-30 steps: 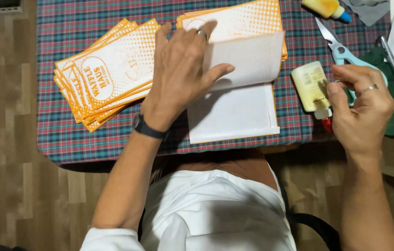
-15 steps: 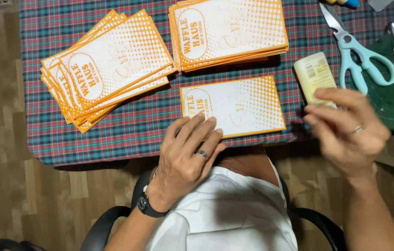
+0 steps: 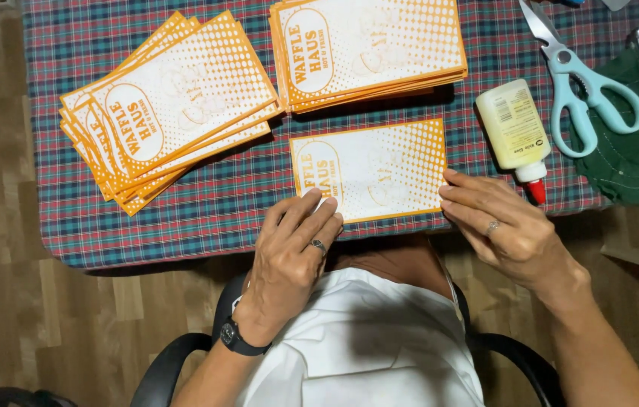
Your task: Applying glue to the edges of paper bags and pressing them together to assemble or seal them.
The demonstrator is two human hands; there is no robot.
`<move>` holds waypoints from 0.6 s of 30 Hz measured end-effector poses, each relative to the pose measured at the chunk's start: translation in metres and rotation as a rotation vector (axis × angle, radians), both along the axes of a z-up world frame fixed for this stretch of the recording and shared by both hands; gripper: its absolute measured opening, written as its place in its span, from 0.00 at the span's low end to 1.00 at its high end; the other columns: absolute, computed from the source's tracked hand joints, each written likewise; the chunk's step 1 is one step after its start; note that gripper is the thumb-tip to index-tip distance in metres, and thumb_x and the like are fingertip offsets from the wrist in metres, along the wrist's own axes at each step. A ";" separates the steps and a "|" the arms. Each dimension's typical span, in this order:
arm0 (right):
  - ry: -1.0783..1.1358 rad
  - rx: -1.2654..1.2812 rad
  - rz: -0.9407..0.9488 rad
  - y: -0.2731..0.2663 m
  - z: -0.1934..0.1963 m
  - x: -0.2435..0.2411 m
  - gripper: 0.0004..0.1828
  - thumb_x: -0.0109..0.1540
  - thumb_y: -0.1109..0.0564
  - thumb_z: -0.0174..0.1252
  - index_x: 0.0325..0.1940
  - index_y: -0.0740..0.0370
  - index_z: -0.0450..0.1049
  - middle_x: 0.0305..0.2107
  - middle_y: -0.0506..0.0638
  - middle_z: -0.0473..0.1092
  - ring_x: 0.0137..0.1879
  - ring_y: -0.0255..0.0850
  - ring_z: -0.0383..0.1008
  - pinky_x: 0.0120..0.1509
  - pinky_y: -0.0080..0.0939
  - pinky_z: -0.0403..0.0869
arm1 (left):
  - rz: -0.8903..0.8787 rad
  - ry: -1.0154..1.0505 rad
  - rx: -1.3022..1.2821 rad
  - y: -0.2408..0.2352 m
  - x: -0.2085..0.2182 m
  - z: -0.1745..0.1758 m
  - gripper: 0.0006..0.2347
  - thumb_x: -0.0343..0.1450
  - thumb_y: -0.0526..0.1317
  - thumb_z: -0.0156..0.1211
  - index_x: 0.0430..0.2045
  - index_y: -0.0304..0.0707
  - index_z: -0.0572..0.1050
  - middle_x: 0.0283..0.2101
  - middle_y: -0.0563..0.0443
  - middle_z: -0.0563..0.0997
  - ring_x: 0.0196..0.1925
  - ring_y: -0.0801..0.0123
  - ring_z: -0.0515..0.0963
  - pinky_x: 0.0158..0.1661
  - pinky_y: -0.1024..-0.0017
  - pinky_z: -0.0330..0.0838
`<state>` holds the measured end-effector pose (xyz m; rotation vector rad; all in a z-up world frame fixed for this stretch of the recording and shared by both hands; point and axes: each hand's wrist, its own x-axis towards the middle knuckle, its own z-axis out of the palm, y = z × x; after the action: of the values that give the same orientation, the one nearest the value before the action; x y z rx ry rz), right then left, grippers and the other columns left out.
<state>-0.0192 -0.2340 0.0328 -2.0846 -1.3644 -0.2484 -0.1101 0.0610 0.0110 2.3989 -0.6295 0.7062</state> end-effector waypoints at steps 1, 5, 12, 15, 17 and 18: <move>0.000 0.000 -0.001 0.000 0.000 -0.001 0.15 0.62 0.74 0.62 0.54 0.77 0.74 0.53 0.68 0.73 0.64 0.67 0.75 0.66 0.59 0.78 | -0.001 0.000 0.000 -0.001 0.000 0.000 0.06 0.75 0.23 0.55 0.42 0.22 0.78 0.50 0.33 0.82 0.55 0.36 0.80 0.50 0.48 0.74; 0.010 0.019 -0.018 0.000 -0.001 -0.001 0.13 0.62 0.73 0.63 0.51 0.76 0.74 0.52 0.67 0.74 0.63 0.66 0.76 0.63 0.56 0.78 | -0.004 0.001 -0.013 -0.002 -0.001 0.001 0.06 0.75 0.23 0.54 0.42 0.21 0.78 0.50 0.33 0.82 0.54 0.36 0.80 0.49 0.48 0.74; 0.032 0.067 -0.020 0.001 -0.004 0.000 0.11 0.61 0.74 0.65 0.47 0.76 0.76 0.49 0.68 0.75 0.61 0.64 0.77 0.61 0.55 0.79 | 0.013 0.012 -0.017 -0.002 -0.001 0.004 0.05 0.74 0.24 0.60 0.42 0.22 0.77 0.50 0.34 0.81 0.49 0.39 0.80 0.46 0.50 0.73; 0.035 0.065 -0.028 0.003 -0.001 -0.001 0.11 0.61 0.74 0.64 0.47 0.77 0.76 0.49 0.69 0.75 0.60 0.63 0.78 0.62 0.56 0.79 | 0.018 0.031 -0.041 0.003 -0.004 0.000 0.06 0.74 0.24 0.60 0.44 0.23 0.76 0.51 0.36 0.81 0.47 0.44 0.79 0.44 0.54 0.72; 0.041 0.056 -0.032 0.005 0.003 -0.002 0.10 0.61 0.74 0.64 0.46 0.76 0.75 0.48 0.68 0.75 0.60 0.64 0.78 0.61 0.56 0.79 | 0.019 0.045 -0.045 0.007 -0.004 0.004 0.06 0.74 0.24 0.60 0.43 0.23 0.76 0.51 0.35 0.81 0.48 0.45 0.79 0.43 0.55 0.72; 0.043 0.044 -0.044 0.007 0.005 -0.003 0.09 0.61 0.73 0.63 0.45 0.76 0.75 0.48 0.67 0.75 0.60 0.65 0.78 0.61 0.56 0.78 | 0.013 0.056 -0.054 0.009 -0.005 0.005 0.05 0.74 0.24 0.59 0.42 0.22 0.77 0.51 0.35 0.82 0.48 0.46 0.79 0.41 0.57 0.71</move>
<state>-0.0219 -0.2272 0.0379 -2.0736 -1.2781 -0.2483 -0.1147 0.0703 0.0162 2.3666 -0.5655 0.6503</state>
